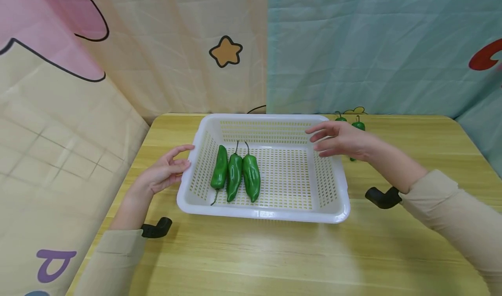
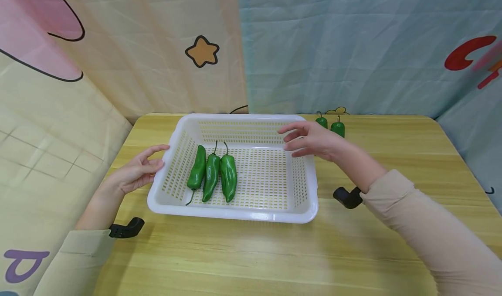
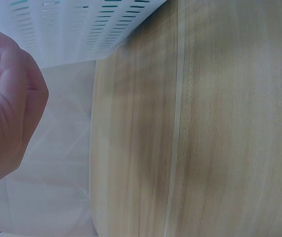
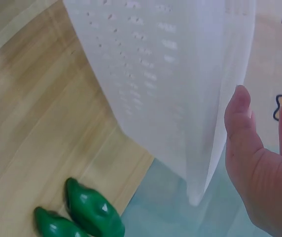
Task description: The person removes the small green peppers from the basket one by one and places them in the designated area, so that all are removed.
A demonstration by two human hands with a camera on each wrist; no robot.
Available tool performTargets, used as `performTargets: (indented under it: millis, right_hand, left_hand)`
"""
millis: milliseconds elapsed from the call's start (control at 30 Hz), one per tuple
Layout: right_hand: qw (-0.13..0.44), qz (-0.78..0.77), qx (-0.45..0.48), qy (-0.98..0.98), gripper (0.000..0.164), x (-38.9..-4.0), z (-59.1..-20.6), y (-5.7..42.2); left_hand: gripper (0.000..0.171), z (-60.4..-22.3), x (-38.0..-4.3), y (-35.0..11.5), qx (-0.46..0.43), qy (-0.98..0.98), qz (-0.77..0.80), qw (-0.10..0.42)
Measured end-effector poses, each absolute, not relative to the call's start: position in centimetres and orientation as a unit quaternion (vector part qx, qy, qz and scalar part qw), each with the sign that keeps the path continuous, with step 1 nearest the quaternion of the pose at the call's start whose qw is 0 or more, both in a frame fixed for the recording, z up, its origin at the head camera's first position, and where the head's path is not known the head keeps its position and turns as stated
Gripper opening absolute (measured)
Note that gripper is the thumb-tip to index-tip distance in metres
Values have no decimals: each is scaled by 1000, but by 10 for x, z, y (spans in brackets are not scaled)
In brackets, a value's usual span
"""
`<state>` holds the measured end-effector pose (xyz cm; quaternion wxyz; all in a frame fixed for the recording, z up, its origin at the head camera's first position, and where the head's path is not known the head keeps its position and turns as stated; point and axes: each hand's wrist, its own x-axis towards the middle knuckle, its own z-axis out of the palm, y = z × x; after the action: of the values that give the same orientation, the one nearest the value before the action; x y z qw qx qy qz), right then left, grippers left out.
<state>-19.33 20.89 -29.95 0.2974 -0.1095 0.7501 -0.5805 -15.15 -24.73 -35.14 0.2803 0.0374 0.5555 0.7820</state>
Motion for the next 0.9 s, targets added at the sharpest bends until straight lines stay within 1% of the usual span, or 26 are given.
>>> performTargets:
  millis: [67, 233, 533, 700, 900]
  right_hand:
    - [301, -578, -115, 750, 49, -194, -300, 202]
    - [313, -574, -121, 747, 52, -198, -304, 186]
    - [336, -559, -131, 746, 50, -204, -308, 166]
    - [339, -546, -126, 756, 49, -206, -306, 161]
    - [337, -538, -140, 760, 47, -206, -300, 155]
  left_hand:
    - [36, -351, -152, -247, 39, 555, 782, 281]
    - [36, -351, -152, -248, 42, 555, 782, 281]
    - [36, -350, -152, -247, 35, 561, 778, 279]
    - [36, -350, -151, -248, 34, 559, 779, 280]
    - [36, -351, -152, -247, 41, 552, 783, 285]
